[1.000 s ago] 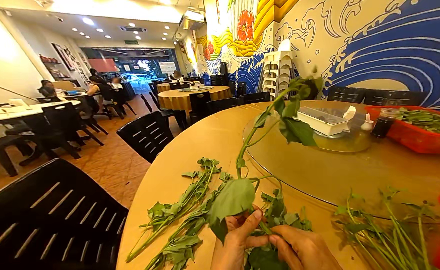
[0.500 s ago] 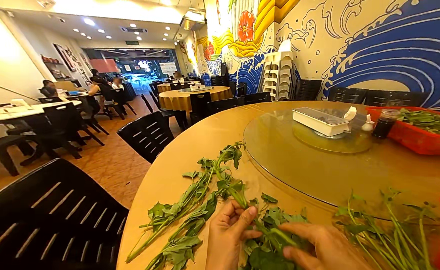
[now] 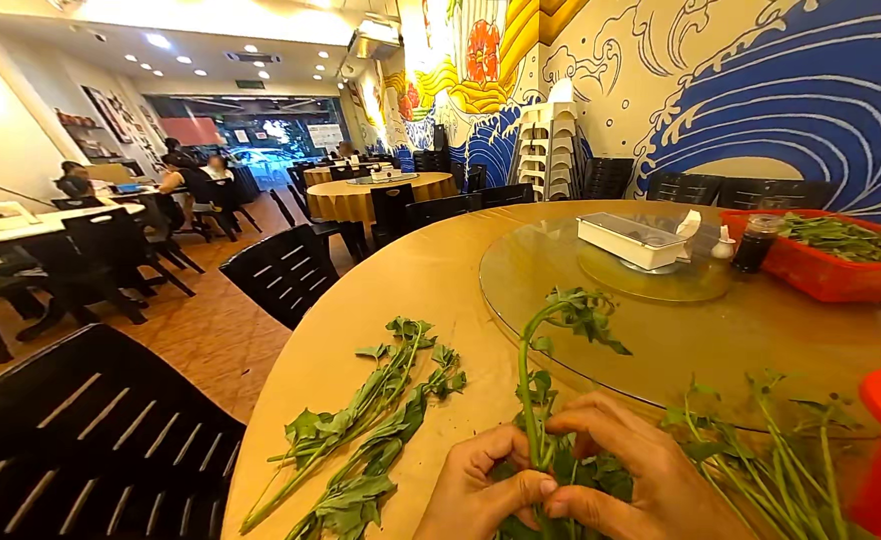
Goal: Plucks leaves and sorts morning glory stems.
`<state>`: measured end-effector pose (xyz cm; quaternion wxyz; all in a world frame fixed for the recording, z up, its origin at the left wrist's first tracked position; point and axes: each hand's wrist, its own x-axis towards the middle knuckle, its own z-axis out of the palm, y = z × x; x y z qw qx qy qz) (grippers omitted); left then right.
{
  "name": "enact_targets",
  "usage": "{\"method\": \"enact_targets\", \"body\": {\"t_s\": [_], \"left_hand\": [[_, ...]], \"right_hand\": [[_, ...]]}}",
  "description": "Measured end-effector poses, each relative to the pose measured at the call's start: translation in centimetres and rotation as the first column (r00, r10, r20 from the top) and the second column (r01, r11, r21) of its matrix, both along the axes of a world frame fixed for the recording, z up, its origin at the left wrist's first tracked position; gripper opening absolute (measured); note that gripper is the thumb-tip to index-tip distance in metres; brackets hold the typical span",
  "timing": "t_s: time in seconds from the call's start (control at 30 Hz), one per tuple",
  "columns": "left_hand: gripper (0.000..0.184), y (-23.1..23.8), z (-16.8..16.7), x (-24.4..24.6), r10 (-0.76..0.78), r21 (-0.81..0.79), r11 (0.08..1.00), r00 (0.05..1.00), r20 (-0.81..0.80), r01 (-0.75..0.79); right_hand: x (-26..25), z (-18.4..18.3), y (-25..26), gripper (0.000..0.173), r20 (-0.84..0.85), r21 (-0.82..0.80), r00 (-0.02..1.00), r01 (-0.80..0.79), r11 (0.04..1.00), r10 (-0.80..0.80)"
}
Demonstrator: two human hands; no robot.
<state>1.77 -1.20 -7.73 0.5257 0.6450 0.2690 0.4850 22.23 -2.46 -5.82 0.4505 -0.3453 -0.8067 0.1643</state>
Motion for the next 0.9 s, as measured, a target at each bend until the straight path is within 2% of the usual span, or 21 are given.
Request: {"method": "enact_targets", "body": {"t_s": [0.2,0.27,0.33,0.4,0.47,0.53,0.7,0.83,0.9], "left_hand": [[0.012,-0.4,1.0,-0.1,0.027,-0.233,0.972,0.999,0.039,-0.017],[0.014,-0.6,1.1,0.1,0.044,-0.253,0.967,0.999,0.009,-0.04],[0.013,-0.7,1.1,0.3,0.073,-0.194,0.977,0.992,-0.1,-0.091],[0.012,-0.7,0.8,0.3,0.096,-0.063,0.992,0.972,-0.216,-0.112],[0.017,-0.6,0.6,0.2,0.089,0.081,0.994,0.961,-0.262,-0.07],[0.023,-0.6,0.6,0.0,0.062,0.134,0.991,0.961,-0.268,-0.026],[0.015,-1.5,2.0,0.4,0.043,-0.148,0.987,0.986,-0.164,-0.068],[0.02,-1.5,2.3,0.3,-0.004,-0.386,0.923,1.0,0.0,0.004],[0.017,-1.3,2.2,0.2,-0.01,-0.434,0.901,0.999,0.048,0.03]], "right_hand": [[-0.4,0.3,-0.7,0.042,0.132,0.131,0.986,0.081,0.988,-0.098],[-0.7,0.2,-1.0,0.044,0.152,0.143,0.979,0.116,0.983,-0.138],[-0.8,0.1,-1.1,0.037,0.169,0.119,0.969,0.164,0.979,-0.182],[-0.7,0.1,-1.2,0.029,0.16,0.034,0.97,0.18,0.983,-0.183],[-0.5,0.3,-1.2,0.023,0.104,-0.066,0.985,0.142,0.988,-0.135],[-0.3,0.5,-1.0,0.019,0.052,-0.096,0.994,0.099,0.99,-0.094],[0.0,0.1,-0.4,0.018,0.1,0.059,0.994,0.045,0.997,-0.051],[-0.4,0.2,-0.6,0.018,0.115,0.126,0.993,-0.026,0.992,0.011],[-0.5,0.2,-0.7,0.017,0.122,0.134,0.992,-0.042,0.99,0.026]]}}
